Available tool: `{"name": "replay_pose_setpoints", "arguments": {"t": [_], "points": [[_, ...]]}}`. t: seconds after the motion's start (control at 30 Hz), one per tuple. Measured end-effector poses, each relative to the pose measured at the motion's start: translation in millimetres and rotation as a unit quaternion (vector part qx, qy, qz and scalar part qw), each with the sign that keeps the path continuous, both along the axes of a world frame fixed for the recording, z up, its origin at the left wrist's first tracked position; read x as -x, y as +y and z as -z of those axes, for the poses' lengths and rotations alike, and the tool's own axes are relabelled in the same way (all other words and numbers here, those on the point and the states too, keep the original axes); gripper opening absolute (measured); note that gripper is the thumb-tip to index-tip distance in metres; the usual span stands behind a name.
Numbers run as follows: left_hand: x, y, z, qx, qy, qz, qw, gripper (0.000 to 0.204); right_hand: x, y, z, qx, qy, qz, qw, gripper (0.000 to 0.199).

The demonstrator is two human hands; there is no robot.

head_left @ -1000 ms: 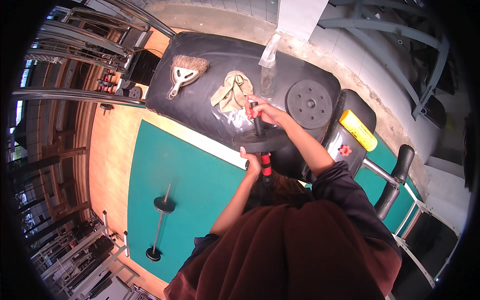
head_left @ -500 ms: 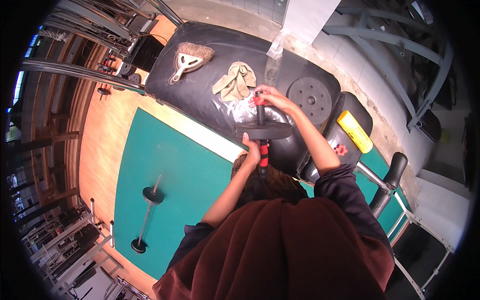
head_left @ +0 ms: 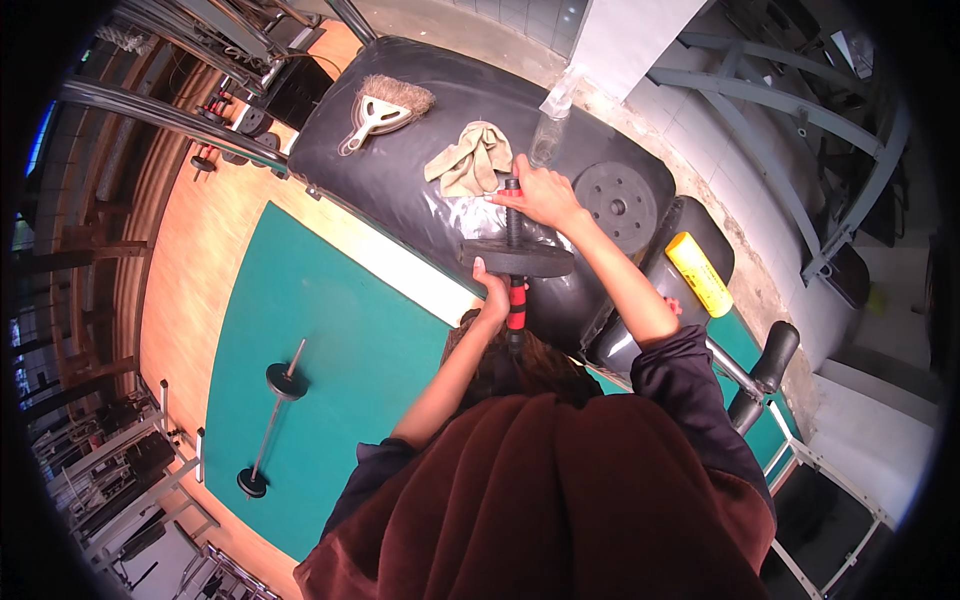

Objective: The person assembles a dumbbell by screwing collars onto a bar with weight plates, then disassembles it and cleans the bar with a spray and cloth. The person repeats the assembly and cleaning process on a second dumbbell.

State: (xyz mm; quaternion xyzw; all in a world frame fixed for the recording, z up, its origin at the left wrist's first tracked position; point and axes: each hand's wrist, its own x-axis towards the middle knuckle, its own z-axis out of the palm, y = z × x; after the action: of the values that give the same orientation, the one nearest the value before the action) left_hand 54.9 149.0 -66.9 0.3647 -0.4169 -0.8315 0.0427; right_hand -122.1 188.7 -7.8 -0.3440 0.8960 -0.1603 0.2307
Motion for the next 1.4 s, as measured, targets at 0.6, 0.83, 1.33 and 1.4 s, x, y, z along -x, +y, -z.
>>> {"name": "replay_pose_setpoints", "arguments": {"t": [0.6,0.83,1.33,1.4], "points": [[-2,-1,-39,0.051,-0.021,0.097,0.994,0.082,65,-25,-26,0.136,-0.430,-0.170,0.876,0.044],[-2,0,-21,0.024,-0.003,0.052,0.998,0.078,71,-50,-26,-0.314,-0.350,-0.197,0.860,0.044],[0,4,-17,0.005,0.000,0.010,1.000,0.077,75,-50,-19,-0.164,-0.443,-0.252,0.845,0.044],[1,5,-13,-0.004,0.008,0.002,1.000,0.077,76,-49,-19,-0.185,-0.419,-0.227,0.859,0.044]]}}
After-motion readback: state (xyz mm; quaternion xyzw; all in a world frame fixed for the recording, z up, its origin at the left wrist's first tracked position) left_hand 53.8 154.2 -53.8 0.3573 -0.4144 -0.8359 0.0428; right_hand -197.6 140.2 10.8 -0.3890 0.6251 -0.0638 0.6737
